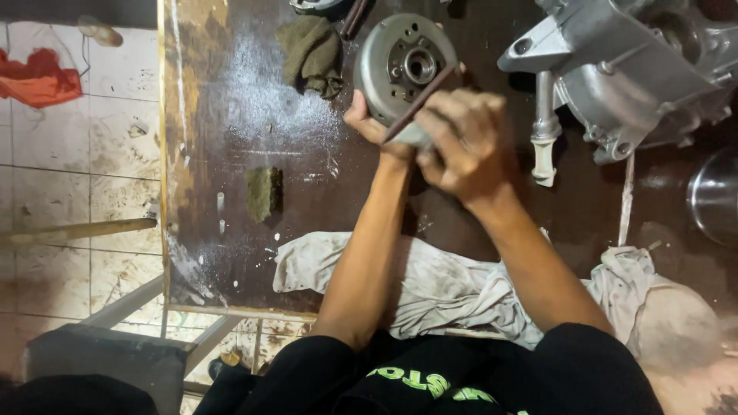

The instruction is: Cleaning and sanding a motorcycle engine flywheel on a workbench.

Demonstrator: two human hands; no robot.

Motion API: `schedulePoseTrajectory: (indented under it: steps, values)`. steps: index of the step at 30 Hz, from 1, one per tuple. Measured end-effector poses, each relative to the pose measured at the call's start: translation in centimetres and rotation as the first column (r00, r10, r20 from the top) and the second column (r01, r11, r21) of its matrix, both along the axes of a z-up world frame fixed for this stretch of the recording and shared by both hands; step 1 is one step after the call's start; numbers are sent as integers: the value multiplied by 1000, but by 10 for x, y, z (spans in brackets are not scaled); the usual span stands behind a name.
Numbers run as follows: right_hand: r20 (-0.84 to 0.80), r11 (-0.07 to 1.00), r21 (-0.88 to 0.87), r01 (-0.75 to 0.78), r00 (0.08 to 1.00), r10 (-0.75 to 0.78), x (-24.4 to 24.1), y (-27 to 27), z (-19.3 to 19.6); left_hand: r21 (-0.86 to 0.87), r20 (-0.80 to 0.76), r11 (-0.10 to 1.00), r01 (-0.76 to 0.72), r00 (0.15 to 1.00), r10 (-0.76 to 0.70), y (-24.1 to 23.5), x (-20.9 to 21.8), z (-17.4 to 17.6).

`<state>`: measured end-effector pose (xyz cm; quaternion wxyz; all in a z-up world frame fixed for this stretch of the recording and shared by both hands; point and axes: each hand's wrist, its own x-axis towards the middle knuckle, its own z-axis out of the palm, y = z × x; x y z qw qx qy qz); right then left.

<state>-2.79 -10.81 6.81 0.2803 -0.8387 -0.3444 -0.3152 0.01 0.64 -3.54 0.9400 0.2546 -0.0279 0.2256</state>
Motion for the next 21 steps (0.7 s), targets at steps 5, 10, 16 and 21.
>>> schedulePoseTrajectory:
  steps: [5,10,16,21]
  values:
    - [-31,982,105,154,988,-152,28,-50,-12,-262,-7,916,305,948,-318,8,-9,53]
    - [56,979,201,19,998,-31,33,-52,7,-262,211,780,568,823,-528,14,-7,63]
    - [125,970,-82,-230,963,239,19,-42,-5,-301,-102,867,398,890,-444,13,3,2]
    - [42,991,107,-85,996,81,30,-48,-24,-336,-64,748,572,779,-624,13,-7,27]
